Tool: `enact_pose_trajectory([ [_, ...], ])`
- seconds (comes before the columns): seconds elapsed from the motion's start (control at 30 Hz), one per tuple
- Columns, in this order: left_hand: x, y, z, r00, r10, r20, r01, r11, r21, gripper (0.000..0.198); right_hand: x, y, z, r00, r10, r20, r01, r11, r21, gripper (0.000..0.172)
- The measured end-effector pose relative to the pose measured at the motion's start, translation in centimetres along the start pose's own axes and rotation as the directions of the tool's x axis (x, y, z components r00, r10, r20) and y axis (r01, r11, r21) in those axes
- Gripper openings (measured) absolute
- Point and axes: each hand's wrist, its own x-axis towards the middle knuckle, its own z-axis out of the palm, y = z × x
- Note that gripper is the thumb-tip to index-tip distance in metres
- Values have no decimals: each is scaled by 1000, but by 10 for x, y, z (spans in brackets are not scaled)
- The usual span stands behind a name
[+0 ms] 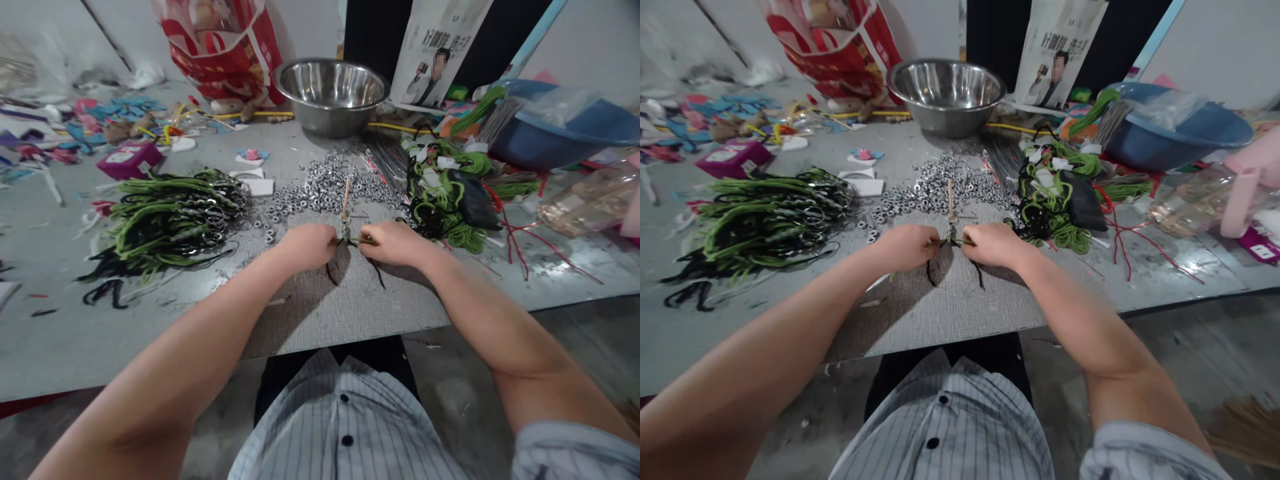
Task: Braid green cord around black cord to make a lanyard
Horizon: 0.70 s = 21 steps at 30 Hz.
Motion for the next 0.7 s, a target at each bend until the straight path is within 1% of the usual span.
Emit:
enact_pose_trajectory([
  [0.1, 0, 0, 2, 1000, 5, -19, -6, 999, -46, 33, 1, -1, 2, 999, 8, -49, -5, 997, 71, 34],
  [0.23, -1, 2, 4, 995, -44, -85, 35, 994, -100, 39, 4, -3, 7, 993, 9, -118, 3, 995, 104, 30],
  [0.3, -1, 4, 4, 992, -79, -97, 70, 993, -94, 37, 5, -4, 10, 991, 4, -135, 8, 996, 88, 28],
  [0.4, -1, 6, 5, 992, -96, -77, 92, 994, -51, 36, 5, -6, 11, 991, 3, -134, 5, 998, 58, 26],
  [0.7, -2, 6, 5, 996, -82, -37, 82, 997, 10, 38, 3, -6, 6, 996, -26, -84, 22, 999, -46, 27],
])
